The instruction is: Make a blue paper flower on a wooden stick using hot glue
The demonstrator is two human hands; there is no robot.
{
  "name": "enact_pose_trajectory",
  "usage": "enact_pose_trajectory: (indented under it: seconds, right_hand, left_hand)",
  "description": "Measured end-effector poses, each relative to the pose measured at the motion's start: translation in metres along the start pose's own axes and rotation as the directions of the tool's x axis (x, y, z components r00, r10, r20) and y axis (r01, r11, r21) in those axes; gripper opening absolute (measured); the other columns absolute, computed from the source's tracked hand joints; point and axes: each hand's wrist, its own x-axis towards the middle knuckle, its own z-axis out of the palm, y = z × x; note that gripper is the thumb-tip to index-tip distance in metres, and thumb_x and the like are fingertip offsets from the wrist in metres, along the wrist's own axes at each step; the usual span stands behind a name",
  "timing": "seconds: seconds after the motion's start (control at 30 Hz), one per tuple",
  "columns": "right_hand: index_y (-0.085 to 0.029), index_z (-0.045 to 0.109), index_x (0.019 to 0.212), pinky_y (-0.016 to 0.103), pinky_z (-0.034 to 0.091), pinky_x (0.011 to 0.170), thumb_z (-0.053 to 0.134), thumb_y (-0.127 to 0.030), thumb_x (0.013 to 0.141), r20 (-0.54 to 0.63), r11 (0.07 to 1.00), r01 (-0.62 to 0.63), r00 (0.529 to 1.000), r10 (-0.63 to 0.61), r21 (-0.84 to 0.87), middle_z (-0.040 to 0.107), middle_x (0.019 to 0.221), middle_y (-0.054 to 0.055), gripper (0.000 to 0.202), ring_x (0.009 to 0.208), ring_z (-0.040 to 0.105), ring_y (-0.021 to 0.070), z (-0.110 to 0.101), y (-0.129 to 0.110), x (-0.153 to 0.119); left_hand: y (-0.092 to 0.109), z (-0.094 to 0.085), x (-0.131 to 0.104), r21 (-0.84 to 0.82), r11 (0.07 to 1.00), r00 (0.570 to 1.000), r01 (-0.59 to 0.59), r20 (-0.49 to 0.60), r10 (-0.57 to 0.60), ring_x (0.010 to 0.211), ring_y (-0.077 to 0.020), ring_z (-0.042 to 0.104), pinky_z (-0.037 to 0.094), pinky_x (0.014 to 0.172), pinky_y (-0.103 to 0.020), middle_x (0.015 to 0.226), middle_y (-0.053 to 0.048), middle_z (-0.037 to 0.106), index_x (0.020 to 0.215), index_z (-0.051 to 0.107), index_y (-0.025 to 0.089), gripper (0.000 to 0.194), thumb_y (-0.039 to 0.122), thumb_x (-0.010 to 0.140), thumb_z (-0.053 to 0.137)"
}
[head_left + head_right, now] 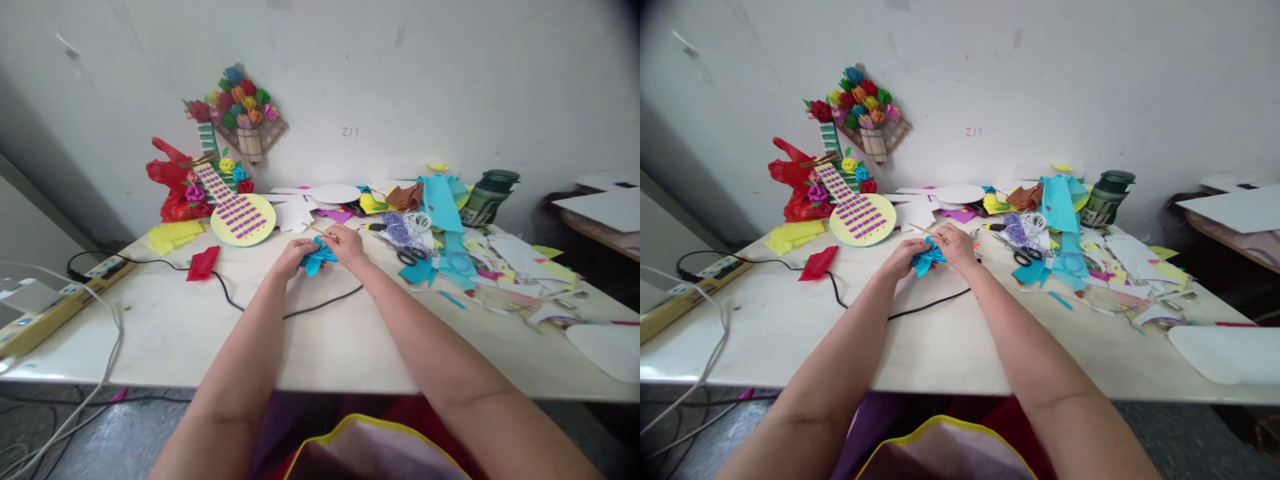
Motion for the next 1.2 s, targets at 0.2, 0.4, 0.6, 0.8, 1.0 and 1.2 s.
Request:
enact_pose_trajectory:
  seconds: [0.2,0.4,0.6,0.8,1.0,1.2]
  right_hand:
    - [-0.021,0.067,0.084,0.026,0.037,0.067,0.057,-0.039,0.085,0.012,0.991,-0.051,0.999,0.052,-0.121,0.067,0.094,0.004,0.021,0.082,0.058,0.0176,-0.003,-0.007,-0.001]
    - [-0.022,0.069,0.094,0.026,0.036,0.067,0.041,-0.04,0.094,0.048,0.981,-0.088,0.994,0.098,-0.175,0.069,0.096,0.005,0.033,0.082,0.06,0.0187,-0.007,-0.001,0.003]
    - [-0.02,0.072,0.081,0.025,0.034,0.063,0.051,-0.037,0.09,0.101,0.98,-0.056,0.992,0.076,-0.194,0.073,0.085,0.004,0.029,0.076,0.061,0.0167,-0.008,0.007,0.003]
    - [-0.016,0.074,0.095,0.025,0.038,0.063,0.052,-0.035,0.089,0.196,0.988,-0.116,0.971,0.135,-0.102,0.071,0.071,0.005,0.03,0.067,0.059,0.0155,-0.012,0.006,0.003]
    - [-0.018,0.069,0.116,0.026,0.043,0.068,0.055,-0.033,0.087,0.231,0.988,-0.13,0.967,0.108,0.078,0.068,0.068,0.002,0.035,0.064,0.059,0.0139,-0.009,0.014,0.003]
    - [-0.015,0.069,0.115,0.025,0.043,0.061,0.054,-0.032,0.086,0.302,0.949,-0.182,0.948,0.1,0.257,0.057,0.054,-0.003,0.037,0.051,0.051,0.01,-0.006,0.024,0.004]
  left_hand:
    - [-0.003,-0.003,0.002,-0.019,1.0,0.999,-0.02,-0.047,0.019,0.05,-0.0198,0.063,0.046,0.045,-0.027,0.06,-0.007,0.066,0.067,0.062,0.014,0.032,0.04,0.057,0.078]
    - [-0.003,-0.009,0.002,0.014,0.998,0.993,-0.065,-0.098,0.066,0.048,-0.0194,0.061,0.044,0.046,-0.028,0.056,-0.007,0.065,0.06,0.063,0.015,0.029,0.04,0.059,0.077]
    - [-0.003,-0.011,0.0,0.077,0.997,0.992,-0.031,-0.116,0.04,0.047,-0.0176,0.06,0.043,0.045,-0.026,0.056,-0.006,0.065,0.063,0.066,0.013,0.027,0.037,0.057,0.075]
    - [-0.002,-0.012,0.0,0.096,0.995,0.993,-0.026,-0.116,0.037,0.049,-0.0169,0.061,0.044,0.047,-0.025,0.058,-0.005,0.066,0.067,0.067,0.012,0.027,0.036,0.056,0.075]
    - [0.0,-0.011,-0.001,0.109,0.994,0.996,-0.027,-0.086,0.036,0.053,-0.0188,0.063,0.048,0.051,-0.028,0.061,-0.005,0.068,0.074,0.071,0.012,0.032,0.036,0.054,0.076]
    - [0.002,-0.008,-0.002,0.129,0.991,0.995,-0.019,-0.09,0.031,0.052,-0.0169,0.061,0.045,0.051,-0.026,0.059,-0.004,0.067,0.071,0.071,0.012,0.028,0.033,0.053,0.076]
